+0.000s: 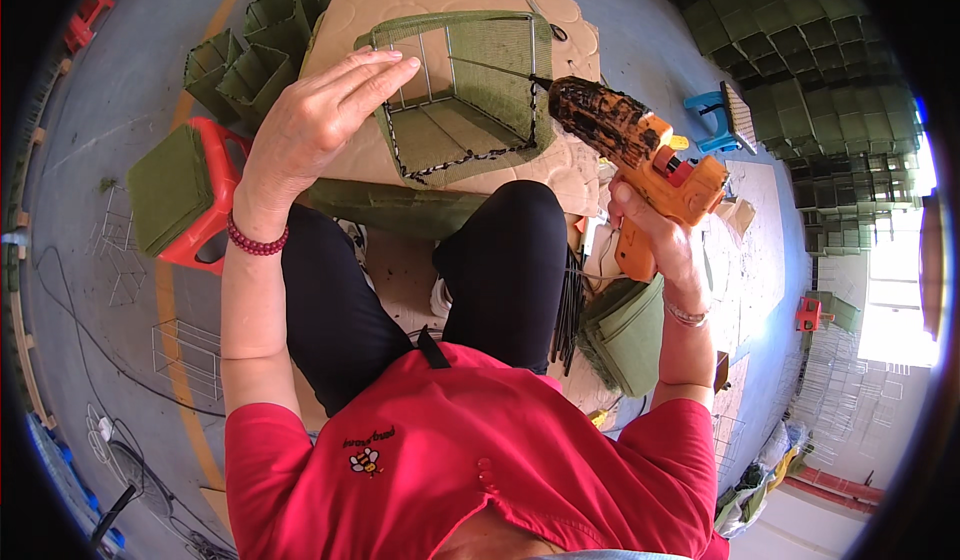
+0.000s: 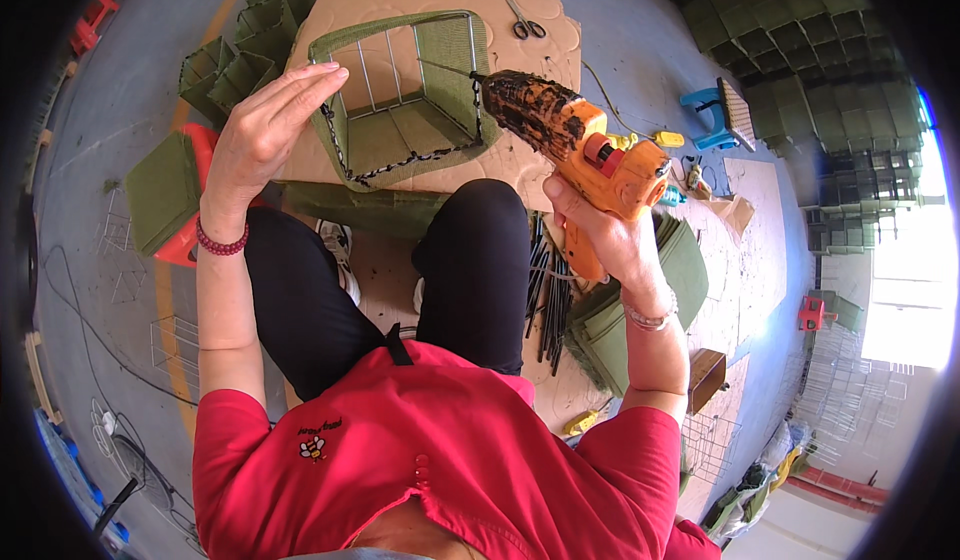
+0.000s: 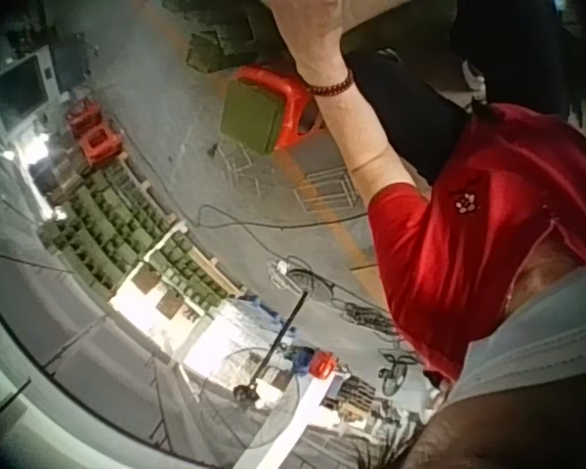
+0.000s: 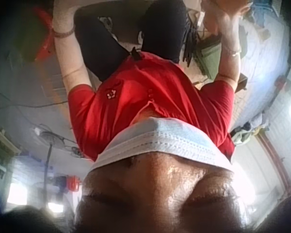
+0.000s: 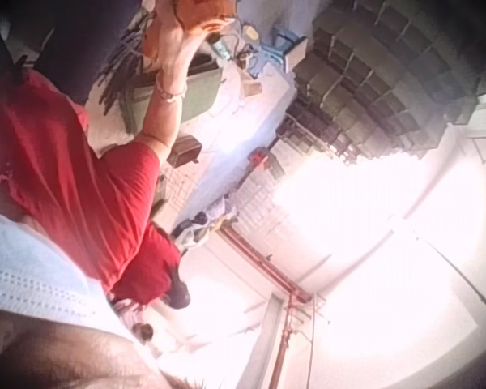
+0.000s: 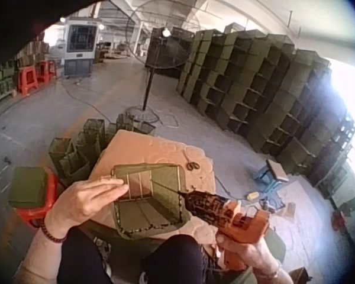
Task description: The recorder is assembling a wire-framed green fabric container or shade using a hot glue gun.
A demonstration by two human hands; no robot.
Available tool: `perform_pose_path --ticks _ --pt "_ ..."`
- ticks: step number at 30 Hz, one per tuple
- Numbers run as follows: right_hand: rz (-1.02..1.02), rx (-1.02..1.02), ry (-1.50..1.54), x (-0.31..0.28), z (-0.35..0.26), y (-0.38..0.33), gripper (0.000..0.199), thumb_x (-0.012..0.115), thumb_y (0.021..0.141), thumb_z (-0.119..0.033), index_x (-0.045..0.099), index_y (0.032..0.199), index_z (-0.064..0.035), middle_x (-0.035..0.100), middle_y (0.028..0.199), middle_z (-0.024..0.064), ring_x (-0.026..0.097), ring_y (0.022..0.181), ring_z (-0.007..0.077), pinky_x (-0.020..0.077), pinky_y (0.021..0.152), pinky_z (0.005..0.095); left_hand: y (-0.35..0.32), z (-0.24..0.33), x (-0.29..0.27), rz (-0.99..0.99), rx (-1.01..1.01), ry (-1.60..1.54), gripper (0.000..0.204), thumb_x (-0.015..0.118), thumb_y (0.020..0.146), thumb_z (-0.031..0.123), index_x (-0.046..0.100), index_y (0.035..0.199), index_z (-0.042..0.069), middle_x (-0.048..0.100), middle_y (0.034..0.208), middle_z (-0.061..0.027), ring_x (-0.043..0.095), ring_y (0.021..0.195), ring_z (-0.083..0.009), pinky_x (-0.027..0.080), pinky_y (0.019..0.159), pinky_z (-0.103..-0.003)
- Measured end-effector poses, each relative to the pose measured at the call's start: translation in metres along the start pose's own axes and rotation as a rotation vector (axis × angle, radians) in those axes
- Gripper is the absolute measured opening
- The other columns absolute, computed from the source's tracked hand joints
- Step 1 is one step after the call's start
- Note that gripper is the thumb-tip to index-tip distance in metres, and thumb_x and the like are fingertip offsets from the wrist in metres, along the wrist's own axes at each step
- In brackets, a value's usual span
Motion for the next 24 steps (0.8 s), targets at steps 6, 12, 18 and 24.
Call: perform_pose_path --ticks 6,12,18,24 --pt "0.025 -0.065 -0.164 0.001 -0.002 -0.004 0.023 0.076 0.087 -0.018 0.066 0.099 0.0000 0.067 0.083 0.0030 0.063 0.072 0.0121 0.0516 0.066 0.0286 0.000 0.000 -0.001 0.002 -0.005 -0.005 0.049 0.061 0.076 -0.013 0.066 0.122 0.003 0.070 0.114 -0.0116 0.068 0.108 -0.0290 0.058 0.094 -0.039" --pt "-0.005 -0.209 -0.517 0.018 -0.005 -0.019 0.032 0.079 0.085 -0.027 0.068 0.098 0.0000 0.067 0.077 0.0079 0.064 0.068 0.0172 0.0507 0.064 0.0302 0.001 0.003 -0.001 -0.005 -0.002 -0.003 0.049 0.061 0.076 -0.013 0.065 0.122 0.003 0.070 0.113 -0.0119 0.068 0.108 -0.0290 0.058 0.094 -0.039" --pt "0.068 -0.264 -0.514 0.030 -0.010 -0.022 0.033 0.079 0.084 -0.026 0.067 0.103 -0.0010 0.070 0.075 0.0122 0.071 0.068 0.0227 0.0529 0.061 0.0328 0.000 0.003 0.001 0.000 -0.002 0.003 0.050 0.062 0.075 -0.014 0.065 0.123 0.002 0.070 0.112 -0.0119 0.068 0.107 -0.0287 0.058 0.094 -0.039" --pt "0.064 -0.296 -0.648 0.042 -0.014 -0.022 0.031 0.079 0.083 -0.021 0.064 0.103 -0.0019 0.069 0.076 0.0150 0.071 0.072 0.0352 0.0542 0.060 0.0360 -0.001 0.002 0.001 -0.004 -0.008 0.009 0.052 0.062 0.075 -0.014 0.065 0.124 0.003 0.071 0.112 -0.0116 0.068 0.107 -0.0285 0.058 0.094 -0.038"
Point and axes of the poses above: each hand's wrist, its own y-axis towards the middle knuckle, its own x-axis out of the palm, z = x × y, the point moved 10 cm from there along y, towards the middle knuckle
